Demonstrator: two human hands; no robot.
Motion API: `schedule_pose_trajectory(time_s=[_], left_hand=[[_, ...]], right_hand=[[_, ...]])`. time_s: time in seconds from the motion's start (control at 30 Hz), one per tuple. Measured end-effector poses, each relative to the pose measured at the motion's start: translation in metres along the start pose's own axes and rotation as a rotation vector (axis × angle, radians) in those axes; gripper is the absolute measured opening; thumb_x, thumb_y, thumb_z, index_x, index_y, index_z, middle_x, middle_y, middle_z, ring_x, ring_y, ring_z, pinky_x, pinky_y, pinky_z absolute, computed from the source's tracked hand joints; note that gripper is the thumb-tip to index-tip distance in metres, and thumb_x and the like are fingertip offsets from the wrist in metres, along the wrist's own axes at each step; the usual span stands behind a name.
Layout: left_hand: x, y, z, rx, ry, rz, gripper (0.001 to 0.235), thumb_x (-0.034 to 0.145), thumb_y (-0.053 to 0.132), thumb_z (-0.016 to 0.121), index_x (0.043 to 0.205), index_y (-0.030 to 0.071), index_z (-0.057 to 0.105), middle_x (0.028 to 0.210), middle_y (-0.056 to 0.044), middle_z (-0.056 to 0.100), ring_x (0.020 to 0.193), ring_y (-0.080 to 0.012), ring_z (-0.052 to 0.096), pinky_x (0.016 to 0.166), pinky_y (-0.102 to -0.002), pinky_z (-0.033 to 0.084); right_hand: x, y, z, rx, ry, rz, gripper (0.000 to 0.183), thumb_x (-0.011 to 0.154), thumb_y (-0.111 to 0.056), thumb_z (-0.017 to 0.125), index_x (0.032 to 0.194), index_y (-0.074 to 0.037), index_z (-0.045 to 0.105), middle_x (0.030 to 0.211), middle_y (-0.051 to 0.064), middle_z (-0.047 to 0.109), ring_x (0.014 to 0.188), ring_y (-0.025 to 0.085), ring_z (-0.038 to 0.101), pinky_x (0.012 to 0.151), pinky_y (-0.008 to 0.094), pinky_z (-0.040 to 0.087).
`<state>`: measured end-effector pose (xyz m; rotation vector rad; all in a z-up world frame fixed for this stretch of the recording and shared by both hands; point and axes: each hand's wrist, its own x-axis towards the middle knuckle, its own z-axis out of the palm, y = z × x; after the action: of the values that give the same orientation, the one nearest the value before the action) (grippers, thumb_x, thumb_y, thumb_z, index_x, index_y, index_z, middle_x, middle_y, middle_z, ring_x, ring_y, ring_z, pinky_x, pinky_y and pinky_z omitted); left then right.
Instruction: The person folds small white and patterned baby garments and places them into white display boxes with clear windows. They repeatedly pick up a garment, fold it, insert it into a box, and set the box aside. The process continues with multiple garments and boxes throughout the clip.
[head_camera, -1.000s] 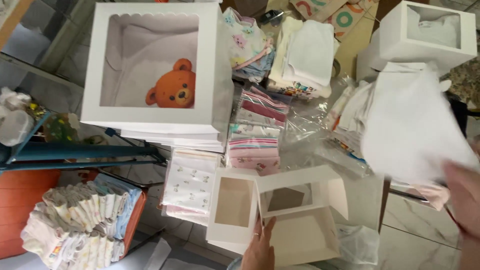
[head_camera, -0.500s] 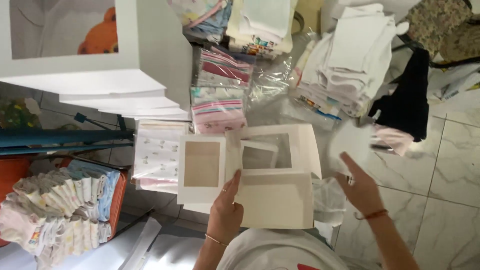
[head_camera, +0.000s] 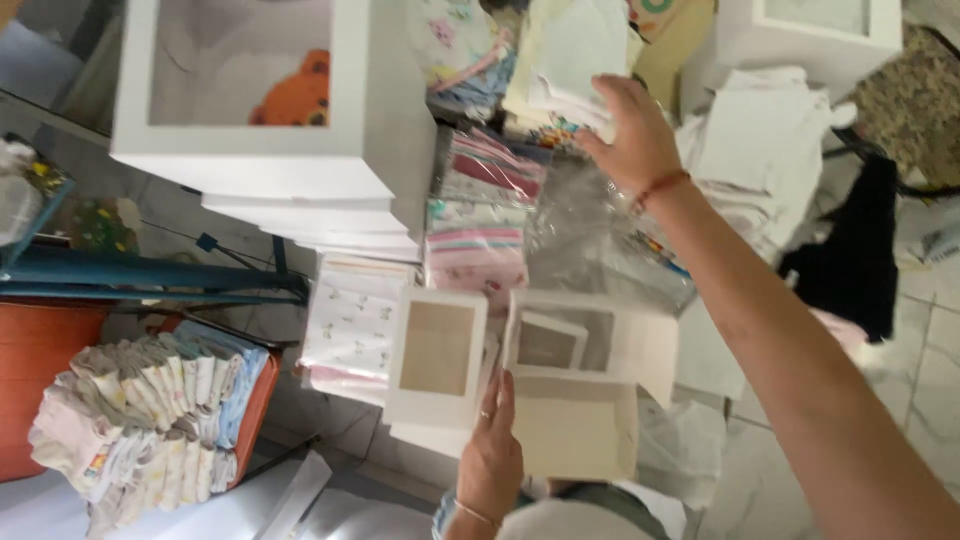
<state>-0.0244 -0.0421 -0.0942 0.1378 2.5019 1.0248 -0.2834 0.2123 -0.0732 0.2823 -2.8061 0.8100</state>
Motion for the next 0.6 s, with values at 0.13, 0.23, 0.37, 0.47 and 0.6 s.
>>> schedule_pose_trajectory(time_s=[0.13, 0.23, 0.37, 0.47, 0.6], left_hand=[[0.006, -0.005, -0.005, 0.106, 0.291, 0.262, 0.075, 0.063, -0.02, 0.038, 0.129, 0.014, 0.031, 0.137, -0.011, 0.03, 0.08, -0.025, 0.065, 0.032, -0.032, 0.039], [0.002, 0.005, -0.033, -0.073, -0.068, 0.022, 0.063, 0.067, -0.006, 0.047, 0.123, 0.021, 0.04, 0.141, -0.001, 0.017, 0.083, -0.0252, 0.058, 0.047, -0.038, 0.046], [-0.014, -0.006, -0.035, 0.03, -0.136, 0.019, 0.057, 0.07, 0.001, 0.055, 0.122, 0.022, 0.04, 0.141, 0.0, 0.013, 0.122, -0.0244, 0.032, 0.055, -0.042, 0.05], [-0.019, -0.006, -0.039, 0.312, -0.228, 0.046, 0.06, 0.066, 0.025, 0.069, 0.118, 0.03, 0.04, 0.139, 0.002, 0.017, 0.126, -0.0242, 0.019, 0.077, -0.049, 0.043], [-0.027, 0.082, -0.104, -0.379, -0.266, 0.096, 0.023, 0.077, 0.032, 0.056, 0.097, 0.023, 0.06, 0.11, 0.009, 0.058, 0.095, -0.0105, 0.059, 0.07, -0.031, 0.049]], right_hand=[[0.061, 0.034, 0.039, -0.257, -0.254, 0.091, 0.021, 0.083, -0.021, 0.058, 0.097, -0.005, 0.052, 0.067, 0.005, 0.057, 0.057, 0.018, 0.055, 0.103, 0.048, 0.023], [0.073, 0.047, 0.024, -0.104, -0.112, 0.156, 0.035, 0.091, -0.023, 0.043, 0.115, 0.002, 0.049, 0.098, 0.023, 0.058, 0.08, 0.03, 0.057, 0.076, 0.046, 0.045], [0.065, 0.065, -0.03, 0.051, 0.101, 0.104, 0.024, 0.103, -0.021, 0.051, 0.082, -0.009, 0.045, 0.067, -0.001, 0.044, 0.054, 0.008, 0.039, 0.043, 0.02, 0.035], [0.04, 0.012, -0.098, 0.329, 0.12, 0.238, 0.024, 0.094, -0.03, 0.049, 0.096, -0.007, 0.054, 0.083, 0.0, 0.05, 0.077, 0.012, 0.043, 0.058, 0.027, 0.03], [-0.036, -0.031, -0.145, 0.584, 0.094, 0.415, 0.019, 0.092, -0.025, 0.046, 0.101, -0.009, 0.049, 0.09, 0.002, 0.049, 0.082, 0.013, 0.048, 0.066, 0.027, 0.041]])
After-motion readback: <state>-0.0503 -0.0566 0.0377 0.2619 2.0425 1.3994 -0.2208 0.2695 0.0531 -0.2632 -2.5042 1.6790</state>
